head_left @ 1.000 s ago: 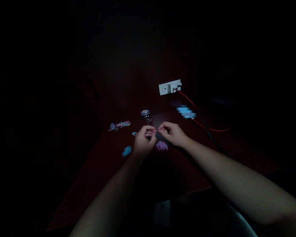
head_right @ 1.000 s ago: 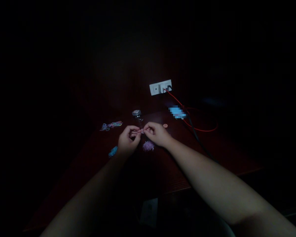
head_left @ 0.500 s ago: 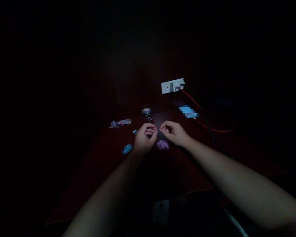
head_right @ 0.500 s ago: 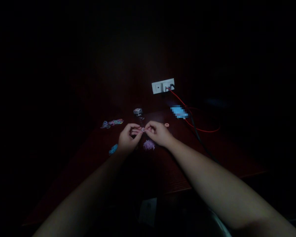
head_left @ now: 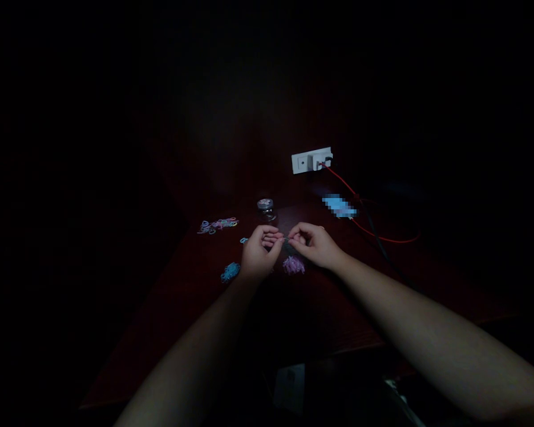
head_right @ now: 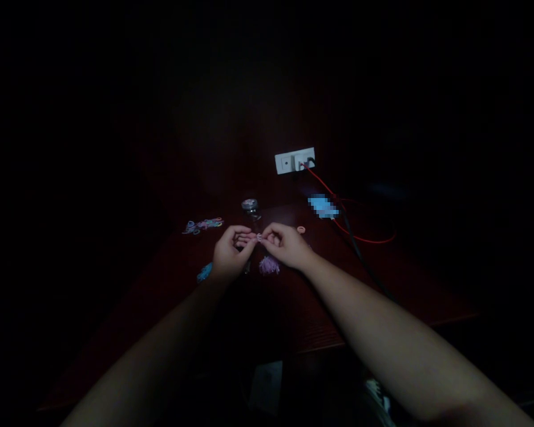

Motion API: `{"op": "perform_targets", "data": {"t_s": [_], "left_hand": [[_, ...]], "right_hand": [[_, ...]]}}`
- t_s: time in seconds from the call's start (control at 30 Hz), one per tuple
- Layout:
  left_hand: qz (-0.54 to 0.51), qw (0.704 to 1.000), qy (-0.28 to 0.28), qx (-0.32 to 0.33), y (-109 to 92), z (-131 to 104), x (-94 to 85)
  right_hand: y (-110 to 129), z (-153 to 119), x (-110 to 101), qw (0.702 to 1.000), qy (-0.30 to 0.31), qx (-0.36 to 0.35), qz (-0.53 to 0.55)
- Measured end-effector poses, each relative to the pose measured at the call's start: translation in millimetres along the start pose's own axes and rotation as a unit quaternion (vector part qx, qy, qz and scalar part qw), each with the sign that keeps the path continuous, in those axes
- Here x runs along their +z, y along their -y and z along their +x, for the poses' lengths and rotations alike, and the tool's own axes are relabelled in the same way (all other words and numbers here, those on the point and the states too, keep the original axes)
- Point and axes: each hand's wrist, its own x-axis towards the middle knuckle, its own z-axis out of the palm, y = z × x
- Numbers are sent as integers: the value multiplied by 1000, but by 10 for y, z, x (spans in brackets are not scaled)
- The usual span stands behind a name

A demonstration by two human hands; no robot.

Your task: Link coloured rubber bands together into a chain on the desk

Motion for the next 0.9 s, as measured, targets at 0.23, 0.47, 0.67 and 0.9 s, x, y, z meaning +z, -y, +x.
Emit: {"op": "perform_targets", "data": {"t_s": [0.23,0.47,0.67,0.9], "left_hand": [[-7,1000,1,14,8,2,1],[-5,1000,1,21,-2,5,-1],[-1,1000,2,18,9,-7,-7],[8,1000,5,25,-8,-8,-18]], "right_hand": [[-4,5,-1,1000,5,3,6],[-25,4,0,1000,-7,2,7],[-53,2,-2,1000,-5,4,11],[-64,8,-3,1000,-9,0,15]]}}
